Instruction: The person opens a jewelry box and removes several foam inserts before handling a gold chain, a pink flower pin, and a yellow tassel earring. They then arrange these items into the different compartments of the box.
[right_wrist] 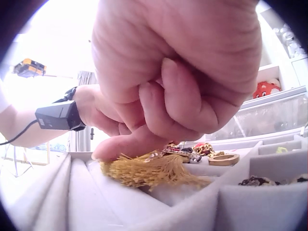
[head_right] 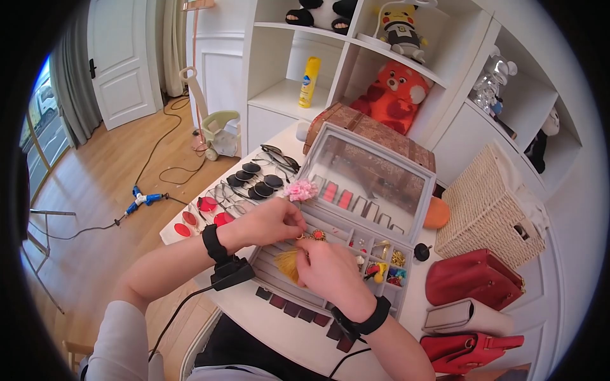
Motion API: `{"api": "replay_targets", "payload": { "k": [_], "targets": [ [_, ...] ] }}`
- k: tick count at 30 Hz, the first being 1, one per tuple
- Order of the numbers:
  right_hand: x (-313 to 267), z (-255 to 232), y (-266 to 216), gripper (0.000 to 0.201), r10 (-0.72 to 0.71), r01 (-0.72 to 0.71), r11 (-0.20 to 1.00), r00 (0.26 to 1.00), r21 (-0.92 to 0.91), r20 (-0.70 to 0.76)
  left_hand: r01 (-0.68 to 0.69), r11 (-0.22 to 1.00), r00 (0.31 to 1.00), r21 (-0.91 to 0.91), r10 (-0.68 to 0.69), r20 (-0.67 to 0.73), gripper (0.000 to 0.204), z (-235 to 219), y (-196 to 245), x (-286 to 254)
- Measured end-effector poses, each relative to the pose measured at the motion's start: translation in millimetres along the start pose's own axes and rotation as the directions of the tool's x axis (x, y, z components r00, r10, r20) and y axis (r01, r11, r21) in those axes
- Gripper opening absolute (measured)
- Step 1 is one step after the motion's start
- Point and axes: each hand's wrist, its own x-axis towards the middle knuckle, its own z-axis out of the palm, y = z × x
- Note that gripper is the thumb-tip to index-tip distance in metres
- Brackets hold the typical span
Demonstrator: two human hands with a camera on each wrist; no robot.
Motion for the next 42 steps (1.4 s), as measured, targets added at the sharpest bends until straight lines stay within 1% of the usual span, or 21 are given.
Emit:
{"api": "replay_targets", "payload": {
  "k": [3, 5, 8, 11, 13, 17, 19, 20, 22, 25, 27, 29, 32, 33, 35, 36, 37, 38, 39, 40, 42],
  "targets": [
    [-2, 1, -2, 0.034, -0.01, 0.009, 1.0, 0.999, 0.026, 0.037, 0.006, 1.0, 1.0, 0.026, -0.005, -0.004, 0.022, 0, -1, -1],
    [-2, 1, -1, 0.034, -0.016, 0.015, 1.0, 0.999, 0.023, 0.044, -0.055, 0.998, 0.998, -0.016, 0.055, -0.009, 0.022, 3, -7, 1],
    [-3, -1, 2, 0.034, -0.05, 0.05, 0.999, 0.998, 0.011, 0.041, -0.016, 0.999, 1.0, -0.045, 0.016, 0.016, 0.021, 4, -9, 3],
    [-4, -4, 6, 0.033, -0.07, 0.063, 0.995, 0.993, 0.072, 0.093, -0.016, 0.999, 1.0, -0.035, 0.016, -0.001, 0.02, 4, -10, 3],
    [-6, -8, 4, 0.032, -0.076, 0.075, 0.997, 0.985, 0.008, 0.157, -0.02, 0.999, 1.0, -0.033, 0.02, 0.0, 0.02, 3, -8, 1],
    [-4, -2, 1, 0.032, -0.046, 0.042, 0.998, 0.993, 0.039, 0.11, -0.032, 0.999, 0.999, -0.039, 0.032, 0.003, 0.021, 2, -7, -1],
    [-2, 8, 8, 0.033, -0.137, 0.139, 0.99, 0.99, -0.033, 0.044, -0.041, 0.999, 0.999, -0.03, 0.041, -0.003, 0.021, 3, -7, -4],
    [-2, 10, 8, 0.033, -0.133, 0.134, 0.99, 0.99, -0.031, 0.035, -0.045, 0.999, 0.999, -0.026, 0.045, -0.016, 0.021, 3, -6, -4],
    [-2, 13, 8, 0.038, -0.156, 0.161, 0.979, 0.986, -0.126, 0.053, -0.053, 0.998, 0.998, -0.035, 0.053, 0.013, 0.02, 0, -8, -3],
    [-4, 2, -4, 0.039, -0.088, 0.094, 0.994, 0.992, -0.059, 0.091, -0.028, 0.996, 0.998, -0.082, 0.032, 0.048, 0.019, -1, -7, -1],
    [-5, 7, 1, 0.039, -0.113, 0.12, 0.99, 0.99, -0.079, 0.089, -0.005, 0.994, 0.998, -0.107, 0.012, 0.062, 0.019, -2, -7, -1],
    [-6, 6, 3, 0.039, -0.139, 0.148, 0.984, 0.986, -0.098, 0.087, -0.024, 0.997, 0.999, -0.077, 0.028, 0.043, 0.019, -1, -9, -1],
    [-12, 0, -3, 0.037, -0.157, 0.169, 0.982, 0.977, -0.08, 0.144, -0.028, 0.998, 0.999, -0.05, 0.03, 0.031, 0.02, -2, -9, -4],
    [-13, -2, -5, 0.034, -0.125, 0.132, 0.99, 0.984, -0.05, 0.13, -0.026, 0.998, 0.999, -0.053, 0.028, 0.032, 0.02, -1, -9, -5],
    [-14, 1, -3, 0.031, -0.088, 0.091, 0.996, 0.99, -0.019, 0.111, -0.056, 0.998, 0.998, 0.041, 0.057, -0.012, 0.019, -1, -6, -6],
    [-15, 7, 3, 0.031, -0.147, 0.15, 0.988, 0.985, -0.031, 0.087, -0.061, 0.997, 0.998, 0.043, 0.062, -0.006, 0.019, 0, -6, -7],
    [-16, 9, 4, 0.031, -0.204, 0.207, 0.977, 0.977, -0.044, 0.059, -0.112, 0.991, 0.993, 0.071, 0.114, -0.02, 0.02, 2, -8, -9],
    [-19, 7, 4, 0.031, -0.199, 0.201, 0.979, 0.979, -0.042, 0.043, -0.166, 0.981, 0.985, 0.104, 0.17, -0.032, 0.02, 2, -8, -11],
    [-24, 2, 1, 0.03, -0.148, 0.148, 0.989, 0.983, 0.012, 0.107, -0.177, 0.978, 0.983, 0.113, 0.18, -0.024, 0.02, 3, -8, -12],
    [-30, -3, -1, 0.03, -0.102, 0.092, 0.994, 0.979, 0.063, 0.175, -0.17, 0.978, 0.982, 0.117, 0.178, -0.06, 0.019, 4, -6, -16],
    [-38, -11, 3, 0.03, -0.081, 0.065, 0.994, 0.982, 0.092, 0.173, -0.174, 0.977, 0.979, 0.124, 0.185, -0.085, 0.019, 6, -4, -20]
  ]
}}
